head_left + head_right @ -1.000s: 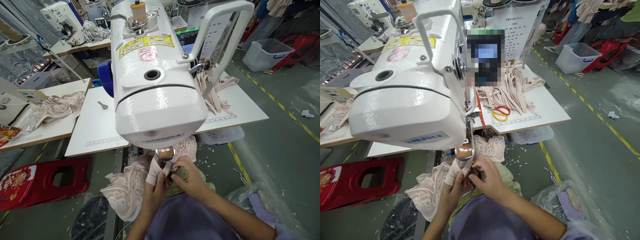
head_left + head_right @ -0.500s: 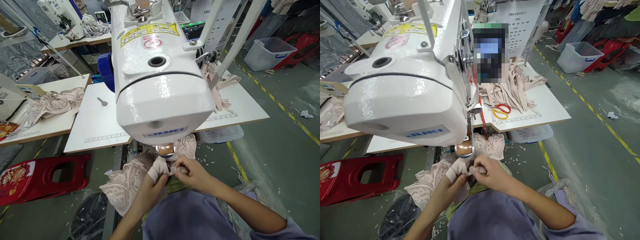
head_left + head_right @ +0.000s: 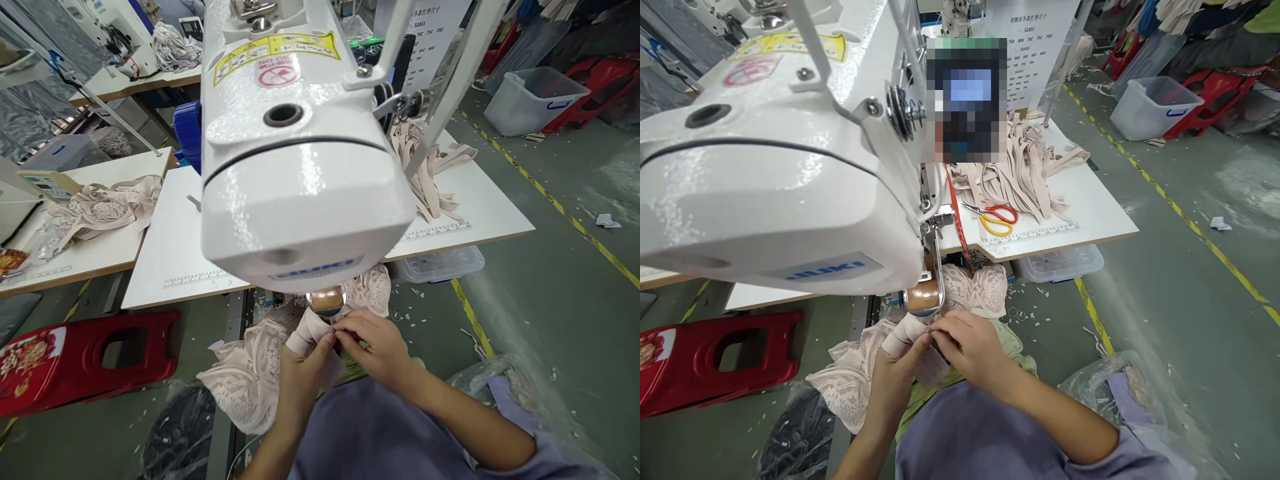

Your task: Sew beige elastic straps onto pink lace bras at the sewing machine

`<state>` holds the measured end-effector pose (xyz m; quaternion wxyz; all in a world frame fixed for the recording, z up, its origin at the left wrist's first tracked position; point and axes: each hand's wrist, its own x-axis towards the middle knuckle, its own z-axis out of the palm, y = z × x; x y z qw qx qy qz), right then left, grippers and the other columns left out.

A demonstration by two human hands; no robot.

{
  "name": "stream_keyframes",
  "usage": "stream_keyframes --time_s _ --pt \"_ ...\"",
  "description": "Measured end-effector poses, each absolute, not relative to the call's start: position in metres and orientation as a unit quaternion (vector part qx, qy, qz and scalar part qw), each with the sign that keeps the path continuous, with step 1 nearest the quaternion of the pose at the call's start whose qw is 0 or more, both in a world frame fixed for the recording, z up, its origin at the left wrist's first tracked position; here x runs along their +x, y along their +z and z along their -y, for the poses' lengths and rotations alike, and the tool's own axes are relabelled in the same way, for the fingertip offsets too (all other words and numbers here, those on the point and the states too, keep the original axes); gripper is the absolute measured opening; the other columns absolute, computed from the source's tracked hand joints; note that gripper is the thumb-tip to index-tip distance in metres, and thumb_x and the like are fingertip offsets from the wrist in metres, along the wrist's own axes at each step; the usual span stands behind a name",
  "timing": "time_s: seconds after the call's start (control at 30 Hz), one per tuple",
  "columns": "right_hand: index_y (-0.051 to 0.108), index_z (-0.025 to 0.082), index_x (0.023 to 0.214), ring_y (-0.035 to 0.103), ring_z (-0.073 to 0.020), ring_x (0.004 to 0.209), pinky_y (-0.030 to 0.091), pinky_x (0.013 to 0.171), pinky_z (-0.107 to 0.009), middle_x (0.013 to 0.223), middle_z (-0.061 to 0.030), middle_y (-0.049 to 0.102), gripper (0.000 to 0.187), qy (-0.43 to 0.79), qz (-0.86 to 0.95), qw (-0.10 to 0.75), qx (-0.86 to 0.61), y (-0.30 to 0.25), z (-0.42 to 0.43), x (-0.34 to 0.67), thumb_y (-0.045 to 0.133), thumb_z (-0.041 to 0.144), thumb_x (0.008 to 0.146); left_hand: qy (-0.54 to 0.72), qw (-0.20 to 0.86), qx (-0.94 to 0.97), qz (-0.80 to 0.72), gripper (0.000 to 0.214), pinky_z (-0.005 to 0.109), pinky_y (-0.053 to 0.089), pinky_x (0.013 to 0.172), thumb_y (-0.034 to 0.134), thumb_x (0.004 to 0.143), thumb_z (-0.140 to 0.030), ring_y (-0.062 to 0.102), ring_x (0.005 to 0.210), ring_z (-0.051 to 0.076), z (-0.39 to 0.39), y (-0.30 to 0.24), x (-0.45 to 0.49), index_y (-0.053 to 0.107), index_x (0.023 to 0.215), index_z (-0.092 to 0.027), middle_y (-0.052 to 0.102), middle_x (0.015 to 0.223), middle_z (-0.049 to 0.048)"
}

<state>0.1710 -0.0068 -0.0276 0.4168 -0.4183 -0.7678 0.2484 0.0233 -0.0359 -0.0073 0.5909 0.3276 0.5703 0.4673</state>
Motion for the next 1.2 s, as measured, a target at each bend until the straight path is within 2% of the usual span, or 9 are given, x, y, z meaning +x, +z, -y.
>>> stream_keyframes --time_s 0.17,0.27,0.4,0.5,0.6,0.67,0.83,1.03,1.2 --pt "0.067 0.020 0.085 0.060 -0.0120 0.064 0.047 0.059 -0.022 0.078 -0.0017 0.068 0.011 0.354 0.739 0.360 -0.447 -0.027 0.003 0.175 0.058 0.024 0.092 0.463 0.557 0.366 -0.584 0.032 0.035 0.056 0.091 0.071 0.082 -0.036 0.071 0.101 0.025 0.042 -0.012 0.026 0.076 0.108 -0.019 0.078 0.104 0.0064" --pt "0.066 0.020 0.082 0.055 -0.0102 0.059 0.044 0.057 -0.022 0.075 0.0007 0.064 0.009 0.398 0.721 0.330 -0.461 -0.024 0.003 0.179 0.061 0.024 0.089 0.472 0.523 0.388 -0.594 0.029 0.032 0.058 0.086 0.069 0.082 -0.035 0.072 0.098 0.024 0.046 -0.016 0.028 0.077 0.105 -0.019 0.078 0.100 0.0064" --pt "0.065 0.020 0.082 0.051 -0.0090 0.059 0.041 0.059 -0.021 0.077 0.0014 0.063 0.007 0.402 0.734 0.322 -0.442 -0.021 0.002 0.183 0.060 0.019 0.087 0.488 0.480 0.417 -0.598 0.023 0.028 0.061 0.077 0.071 0.081 -0.032 0.075 0.089 0.023 0.049 -0.019 0.028 0.078 0.099 -0.020 0.079 0.092 0.0062" --pt "0.063 0.019 0.078 0.050 -0.0086 0.058 0.038 0.057 -0.020 0.073 0.0019 0.062 0.008 0.391 0.761 0.321 -0.407 -0.018 -0.001 0.185 0.060 0.014 0.083 0.511 0.458 0.445 -0.575 0.016 0.025 0.061 0.065 0.072 0.081 -0.029 0.075 0.074 0.021 0.052 -0.020 0.026 0.079 0.093 -0.021 0.079 0.082 0.0047" --pt "0.064 0.019 0.079 0.054 -0.0109 0.063 0.039 0.058 -0.022 0.073 0.0004 0.062 0.011 0.367 0.794 0.314 -0.368 -0.014 -0.002 0.186 0.055 0.014 0.084 0.512 0.437 0.484 -0.559 0.010 0.023 0.059 0.057 0.072 0.080 -0.027 0.071 0.058 0.017 0.056 -0.021 0.024 0.079 0.083 -0.022 0.076 0.067 0.0020" --pt "0.064 0.019 0.081 0.056 -0.0128 0.067 0.040 0.061 -0.023 0.074 -0.0009 0.063 0.016 0.356 0.813 0.301 -0.350 -0.013 -0.001 0.188 0.050 0.014 0.086 0.498 0.443 0.480 -0.570 0.011 0.023 0.058 0.056 0.072 0.081 -0.029 0.069 0.055 0.016 0.059 -0.022 0.024 0.079 0.080 -0.021 0.073 0.061 0.0011" --pt "0.062 0.018 0.078 0.054 -0.0126 0.066 0.038 0.060 -0.023 0.071 0.0002 0.060 0.016 0.370 0.806 0.282 -0.365 -0.019 0.003 0.189 0.049 0.013 0.085 0.462 0.491 0.449 -0.586 0.022 0.023 0.053 0.055 0.071 0.080 -0.039 0.065 0.059 0.016 0.055 -0.023 0.024 0.077 0.082 -0.018 0.073 0.066 0.0026" --pt "0.060 0.018 0.074 0.051 -0.0129 0.065 0.037 0.060 -0.024 0.070 0.0009 0.058 0.011 0.362 0.786 0.271 -0.421 -0.028 0.007 0.185 0.055 0.012 0.082 0.441 0.558 0.420 -0.563 0.026 0.032 0.054 0.086 0.070 0.081 -0.035 0.068 0.096 0.023 0.046 -0.018 0.026 0.073 0.100 -0.019 0.075 0.100 0.0063" --pt "0.069 0.019 0.081 0.061 -0.0157 0.075 0.044 0.069 -0.026 0.079 -0.0015 0.069 0.007 0.462 0.723 0.252 -0.447 -0.023 0.001 0.191 0.062 0.017 0.082 0.415 0.482 0.499 -0.589 0.018 0.030 0.052 0.074 0.065 0.083 -0.036 0.064 0.080 0.021 0.041 -0.013 0.022 0.072 0.087 -0.019 0.071 0.080 0.0045"
